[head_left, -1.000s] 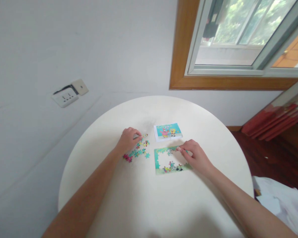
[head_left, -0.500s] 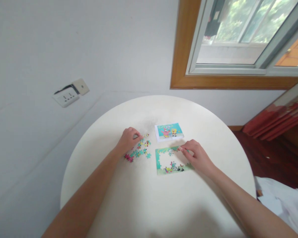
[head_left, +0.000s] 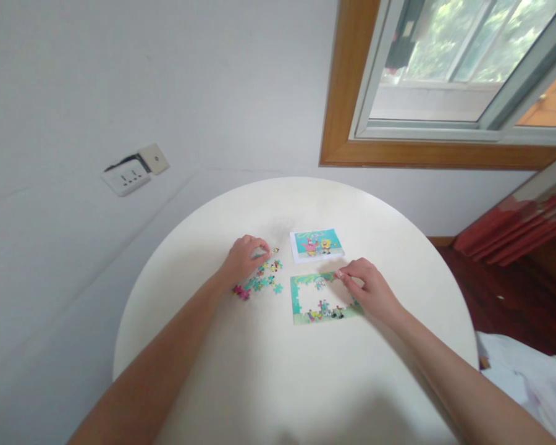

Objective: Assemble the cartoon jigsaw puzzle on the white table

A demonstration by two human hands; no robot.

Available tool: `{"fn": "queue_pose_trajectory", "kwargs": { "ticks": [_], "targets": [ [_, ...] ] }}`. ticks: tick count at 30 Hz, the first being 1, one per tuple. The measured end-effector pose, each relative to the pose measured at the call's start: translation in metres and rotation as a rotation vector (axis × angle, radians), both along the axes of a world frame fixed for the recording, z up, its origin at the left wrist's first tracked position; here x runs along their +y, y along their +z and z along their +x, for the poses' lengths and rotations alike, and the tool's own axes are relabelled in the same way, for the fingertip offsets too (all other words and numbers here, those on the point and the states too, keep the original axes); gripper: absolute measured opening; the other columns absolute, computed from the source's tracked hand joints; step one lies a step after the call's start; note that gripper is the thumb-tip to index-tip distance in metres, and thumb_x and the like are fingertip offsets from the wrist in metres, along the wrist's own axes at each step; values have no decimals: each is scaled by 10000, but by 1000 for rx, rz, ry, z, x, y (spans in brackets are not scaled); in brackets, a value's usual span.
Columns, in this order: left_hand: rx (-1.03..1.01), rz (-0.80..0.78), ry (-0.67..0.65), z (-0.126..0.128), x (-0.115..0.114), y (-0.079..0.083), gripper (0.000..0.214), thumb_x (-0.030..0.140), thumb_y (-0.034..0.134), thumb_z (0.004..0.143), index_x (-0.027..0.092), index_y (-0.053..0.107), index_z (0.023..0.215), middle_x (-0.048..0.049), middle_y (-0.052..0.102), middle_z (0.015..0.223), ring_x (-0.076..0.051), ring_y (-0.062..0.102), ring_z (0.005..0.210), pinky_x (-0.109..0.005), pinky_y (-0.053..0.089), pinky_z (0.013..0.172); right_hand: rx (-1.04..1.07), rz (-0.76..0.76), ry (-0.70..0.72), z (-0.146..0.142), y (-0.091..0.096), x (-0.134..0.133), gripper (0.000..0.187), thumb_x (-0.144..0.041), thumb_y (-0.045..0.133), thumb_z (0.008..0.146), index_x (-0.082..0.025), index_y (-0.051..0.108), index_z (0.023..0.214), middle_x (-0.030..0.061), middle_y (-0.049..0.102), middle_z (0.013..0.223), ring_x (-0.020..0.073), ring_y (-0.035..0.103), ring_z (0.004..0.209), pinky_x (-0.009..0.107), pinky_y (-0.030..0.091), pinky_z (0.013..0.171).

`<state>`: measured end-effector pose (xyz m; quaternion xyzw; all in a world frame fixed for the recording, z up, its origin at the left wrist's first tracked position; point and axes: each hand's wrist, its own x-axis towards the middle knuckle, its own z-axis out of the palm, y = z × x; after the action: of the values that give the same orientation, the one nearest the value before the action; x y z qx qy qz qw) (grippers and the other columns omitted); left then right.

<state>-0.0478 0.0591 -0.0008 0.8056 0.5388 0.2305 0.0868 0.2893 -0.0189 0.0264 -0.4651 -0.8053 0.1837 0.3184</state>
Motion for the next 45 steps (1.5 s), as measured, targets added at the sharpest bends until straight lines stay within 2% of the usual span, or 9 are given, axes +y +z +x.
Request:
{"fn": "queue_pose_trajectory", "kwargs": {
  "ticks": [5,9,15,20,28,32,37,45],
  "targets": [
    [14,-10,68,15,-12,4,252,488,688,780,290,704,934,-49,560,1047,-270,533,1022,-445,423,919,2,-11,3,-2,1,0,283,-323,472,961,-222,715,859,47,711,806,209,587,787,370,415,766],
    [59,2,105,26,-20,5,279,506,737,724,287,689,889,-28,531,1055,-265,517,1034,-444,413,939,-4,-17,10,-2,3,-2,282,-321,471,963,-221,711,852,47,708,803,208,582,784,373,409,768],
    [76,12,88,32,-24,3,249,451,741,742,262,667,886,-32,538,1049,-261,507,1039,-428,407,951,-13,-20,7,0,2,-2,279,-317,475,962,-221,709,846,49,707,808,211,576,791,372,410,768],
    [15,18,47,32,-22,2,216,409,742,744,240,674,860,-38,571,1015,-254,522,1006,-419,408,933,-2,-13,20,0,1,-2,290,-313,465,968,-223,712,846,50,723,840,209,588,801,372,415,771],
    [-79,39,25,33,-8,-3,191,405,685,798,220,720,769,-40,635,912,-213,579,925,-415,390,956,50,51,-31,6,-3,3,281,-323,479,959,-205,703,837,60,696,783,211,587,788,370,435,757],
    [-119,22,-13,34,-10,5,250,362,544,882,222,746,836,-48,661,918,-209,596,930,-412,400,959,51,44,-16,4,-4,2,259,-309,488,953,-214,700,837,57,701,792,215,587,795,375,436,764],
    [-149,-28,-73,40,-19,17,375,317,405,923,208,738,792,-47,692,933,-194,612,937,-358,443,929,47,9,-8,2,-4,0,268,-311,481,958,-216,695,827,50,701,787,211,579,788,375,429,769],
    [-186,-35,-26,43,-24,20,388,372,417,897,211,731,734,-65,692,882,-219,615,923,-395,441,926,53,-6,-12,2,-4,0,269,-309,481,955,-206,698,834,48,689,769,208,569,781,370,429,765]
  ]
}}
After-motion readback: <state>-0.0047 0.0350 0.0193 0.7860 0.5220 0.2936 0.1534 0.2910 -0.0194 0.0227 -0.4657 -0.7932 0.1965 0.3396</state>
